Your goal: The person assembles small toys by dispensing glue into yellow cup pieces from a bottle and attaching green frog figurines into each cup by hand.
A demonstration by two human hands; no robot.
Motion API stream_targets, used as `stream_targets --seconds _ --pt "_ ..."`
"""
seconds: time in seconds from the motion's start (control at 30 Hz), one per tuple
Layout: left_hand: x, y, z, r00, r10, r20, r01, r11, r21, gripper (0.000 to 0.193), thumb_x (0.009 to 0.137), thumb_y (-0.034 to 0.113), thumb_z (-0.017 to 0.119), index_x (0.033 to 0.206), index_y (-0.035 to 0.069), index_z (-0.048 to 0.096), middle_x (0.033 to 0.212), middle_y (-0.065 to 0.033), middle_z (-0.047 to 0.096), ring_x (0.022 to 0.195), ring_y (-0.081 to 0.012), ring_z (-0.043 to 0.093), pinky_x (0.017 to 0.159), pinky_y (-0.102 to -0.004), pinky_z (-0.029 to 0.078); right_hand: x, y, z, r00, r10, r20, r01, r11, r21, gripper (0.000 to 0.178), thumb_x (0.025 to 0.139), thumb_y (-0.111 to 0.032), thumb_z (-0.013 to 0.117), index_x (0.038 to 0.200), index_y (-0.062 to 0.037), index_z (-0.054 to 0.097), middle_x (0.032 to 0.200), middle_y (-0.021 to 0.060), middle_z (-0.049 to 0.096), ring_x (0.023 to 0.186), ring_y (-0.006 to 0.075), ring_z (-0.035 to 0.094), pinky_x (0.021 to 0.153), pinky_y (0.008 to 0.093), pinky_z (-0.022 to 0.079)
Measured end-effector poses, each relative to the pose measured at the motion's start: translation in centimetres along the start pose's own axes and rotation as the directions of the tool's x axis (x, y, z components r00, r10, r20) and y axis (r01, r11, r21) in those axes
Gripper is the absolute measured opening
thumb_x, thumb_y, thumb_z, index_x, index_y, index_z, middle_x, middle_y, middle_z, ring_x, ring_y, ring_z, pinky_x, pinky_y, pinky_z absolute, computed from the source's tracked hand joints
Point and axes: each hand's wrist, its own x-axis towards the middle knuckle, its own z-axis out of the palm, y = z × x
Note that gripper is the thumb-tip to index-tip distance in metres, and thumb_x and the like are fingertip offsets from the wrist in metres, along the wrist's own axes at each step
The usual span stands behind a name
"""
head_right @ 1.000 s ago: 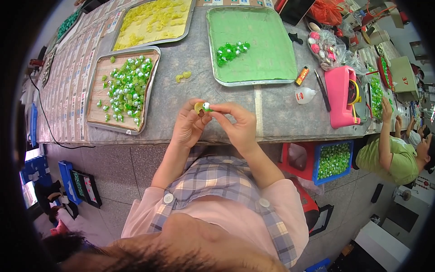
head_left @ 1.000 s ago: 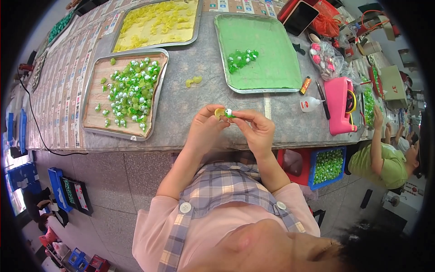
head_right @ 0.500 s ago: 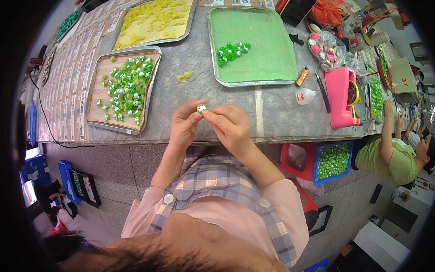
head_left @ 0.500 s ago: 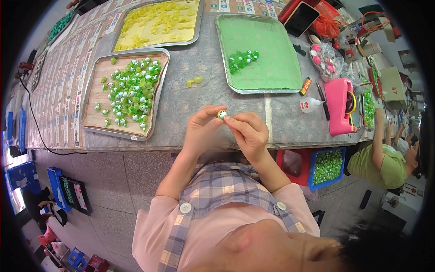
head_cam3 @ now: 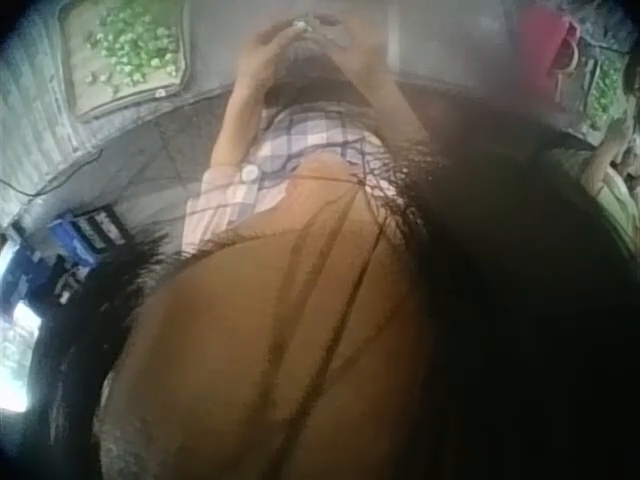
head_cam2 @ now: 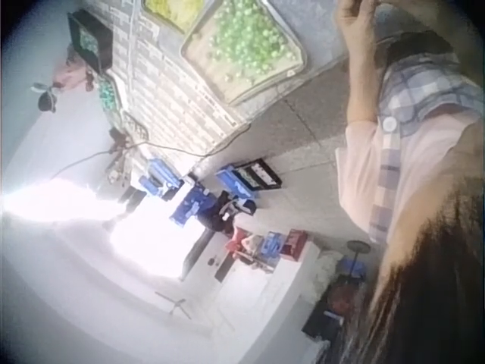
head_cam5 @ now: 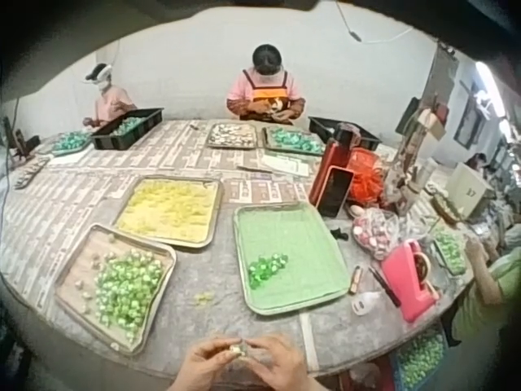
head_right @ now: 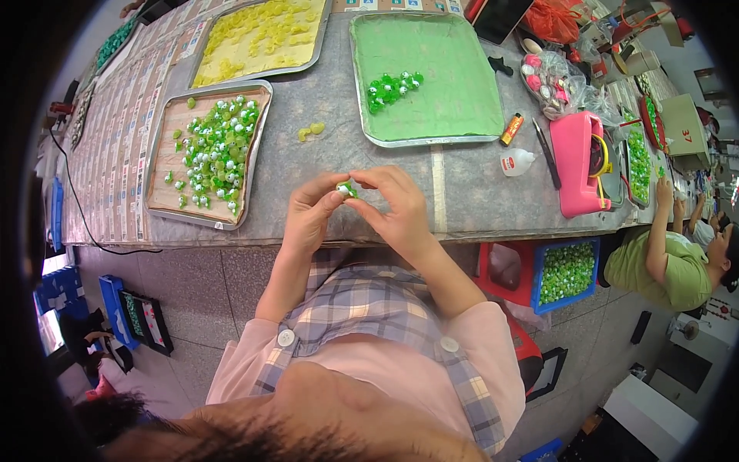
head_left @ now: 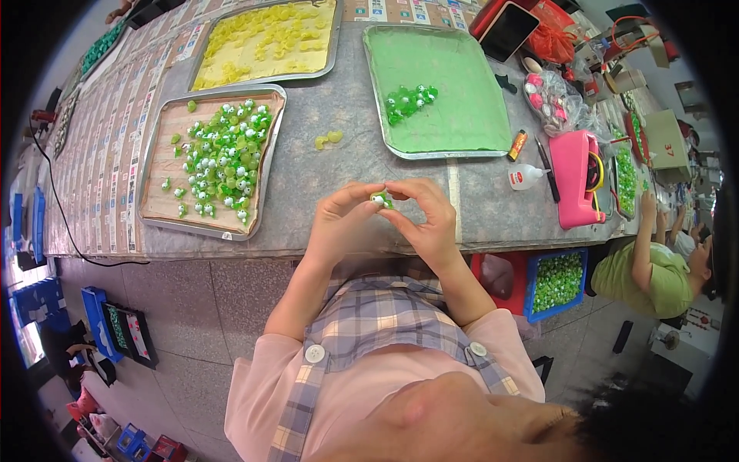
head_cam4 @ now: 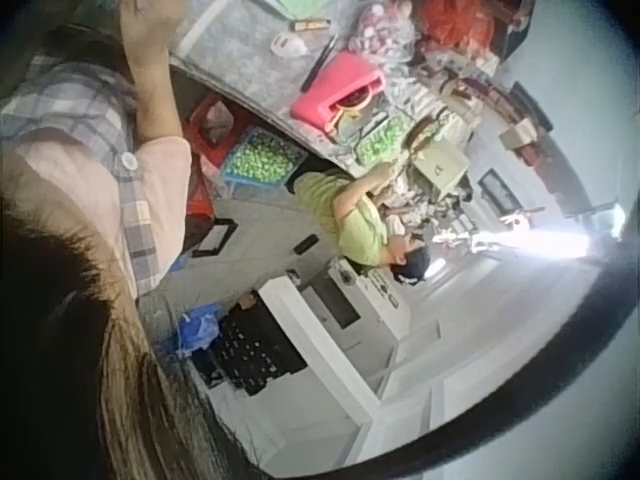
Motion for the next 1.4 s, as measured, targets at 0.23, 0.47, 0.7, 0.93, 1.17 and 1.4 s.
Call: stream_targets --seconds 0.23,0.47,0.7,0.93,1.17,1.4 --pt "0.1 0.2 0.2 1.000 0.007 -0.001 -0.007 0.999 0.036 0.019 0.075 0.000 0.052 0.094 0.002 0.058 0.087 -0.0008 0.054 0.082 -0.0070 0.050 0.070 -0.0200 0.039 0.2 -0.1 -0.3 0.998 -0.036 0.051 0.038 0.999 -0.039 0.028 0.063 -0.006 0.065 0.091 -0.0049 0.059 0.084 0.0080 0.058 0.075 0.0207 0.055 0.064 0.0279 0.043" --pt "0.1 0.4 0.7 0.994 -0.049 -0.093 0.043 0.997 -0.065 0.017 0.075 0.003 0.054 0.092 0.002 0.055 0.086 -0.0019 0.057 0.078 -0.0069 0.052 0.068 -0.0196 0.041 0.0 0.4 0.1 1.000 -0.029 0.010 0.029 1.000 -0.001 0.024 0.062 -0.008 0.067 0.085 -0.0048 0.059 0.082 0.0075 0.058 0.073 0.0217 0.055 0.063 0.0285 0.043" --pt "0.1 0.3 0.7 0.989 -0.092 -0.116 0.083 0.993 -0.085 0.015 0.075 0.004 0.055 0.090 0.002 0.057 0.083 -0.0019 0.058 0.074 -0.0065 0.052 0.066 -0.0192 0.042 -0.3 0.4 0.8 0.995 -0.068 -0.073 0.064 0.996 -0.063 0.023 0.060 -0.010 0.069 0.080 -0.0054 0.058 0.078 0.0066 0.057 0.069 0.0217 0.054 0.059 0.0290 0.043" --pt "0.2 0.1 0.5 0.985 -0.129 -0.111 0.116 0.986 -0.117 0.014 0.075 0.004 0.053 0.089 0.003 0.057 0.083 -0.0021 0.058 0.074 -0.0066 0.052 0.065 -0.0189 0.042 -0.2 0.3 0.7 0.994 -0.085 -0.068 0.078 0.992 -0.098 0.022 0.060 -0.010 0.069 0.078 -0.0055 0.057 0.077 0.0067 0.057 0.068 0.0216 0.054 0.058 0.0288 0.043" --pt "0.1 0.1 0.6 0.986 -0.128 -0.104 0.112 0.982 -0.151 0.015 0.075 0.004 0.054 0.090 0.003 0.056 0.083 -0.0023 0.058 0.073 -0.0070 0.053 0.064 -0.0189 0.042 0.0 0.3 0.7 0.995 -0.090 -0.050 0.083 0.988 -0.128 0.022 0.060 -0.010 0.069 0.080 -0.0063 0.058 0.078 0.0058 0.057 0.069 0.0211 0.053 0.058 0.0286 0.043" --pt "0.1 0.2 0.2 0.983 -0.161 -0.084 0.145 0.974 -0.176 0.018 0.077 0.007 0.055 0.094 0.002 0.054 0.085 -0.0050 0.057 0.078 -0.0106 0.054 0.066 -0.0223 0.045 0.5 -0.1 -0.1 0.995 -0.102 0.024 0.104 0.989 -0.107 0.025 0.060 -0.008 0.067 0.084 -0.0077 0.059 0.082 0.0052 0.057 0.073 0.0206 0.053 0.061 0.0286 0.042"
